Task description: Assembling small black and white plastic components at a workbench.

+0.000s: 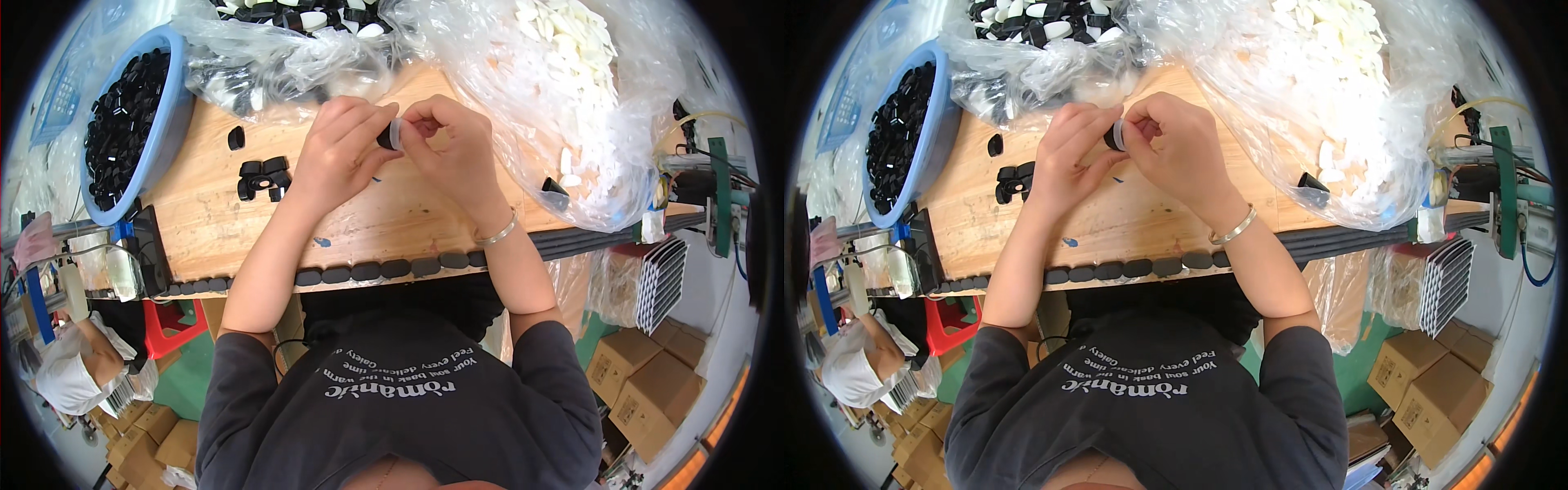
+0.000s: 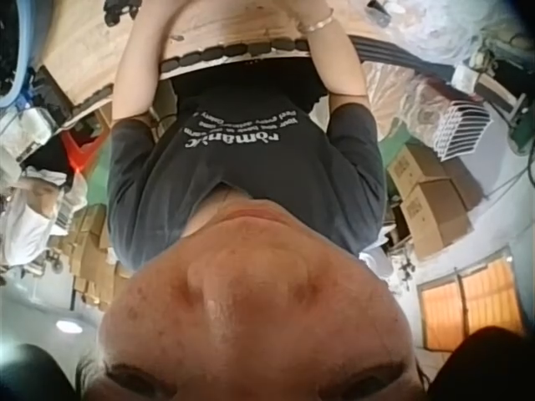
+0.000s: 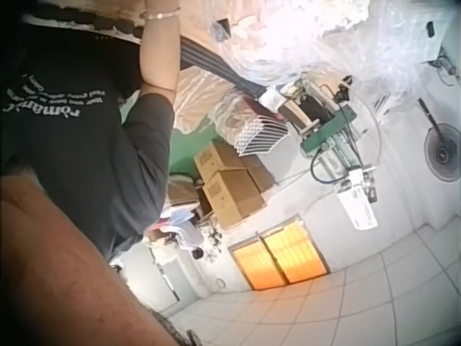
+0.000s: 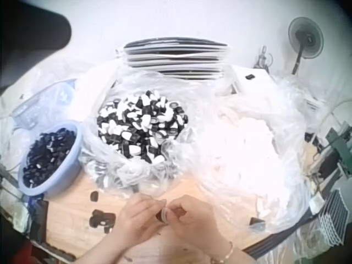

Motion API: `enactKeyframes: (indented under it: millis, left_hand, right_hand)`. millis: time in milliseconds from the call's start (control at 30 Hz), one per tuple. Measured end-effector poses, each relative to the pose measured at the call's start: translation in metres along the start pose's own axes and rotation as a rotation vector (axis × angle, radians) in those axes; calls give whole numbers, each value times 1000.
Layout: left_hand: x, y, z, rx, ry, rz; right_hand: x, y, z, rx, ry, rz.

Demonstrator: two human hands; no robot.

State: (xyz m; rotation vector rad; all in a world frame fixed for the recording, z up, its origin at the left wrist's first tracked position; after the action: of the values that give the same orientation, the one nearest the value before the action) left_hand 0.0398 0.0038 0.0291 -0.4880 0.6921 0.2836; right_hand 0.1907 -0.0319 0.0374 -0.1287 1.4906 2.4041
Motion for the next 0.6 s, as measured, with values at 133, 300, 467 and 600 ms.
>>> enactKeyframes:
  millis: [133,300,467,600]
  left_hand:
    - [0,0,0,13,9,-1]
    - [1,-1,1,20,-50,-8]
    - [3,-5,2,-10,-64,-13]
    - [2,-4,0,-56,-125,-42]
  right_hand:
    - [2,3,-2,15,14,-36]
    - [4,4,-2,-6,-8,-89]
    - [6,0,-5,-3,-81,-51]
    - [9,-1,-7,20,-84,-35]
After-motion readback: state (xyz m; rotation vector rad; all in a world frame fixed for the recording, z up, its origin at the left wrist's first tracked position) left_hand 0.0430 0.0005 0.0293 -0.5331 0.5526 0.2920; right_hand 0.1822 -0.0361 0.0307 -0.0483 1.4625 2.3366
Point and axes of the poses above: each hand's wrist, its own z-axis towards the middle knuckle, its own x-axis out of the palm, y = z × x, the point moved 3 cm from there along z, towards the middle knuckle, and after that the axes turned 8 degrees about z, right-handed, at the moved point
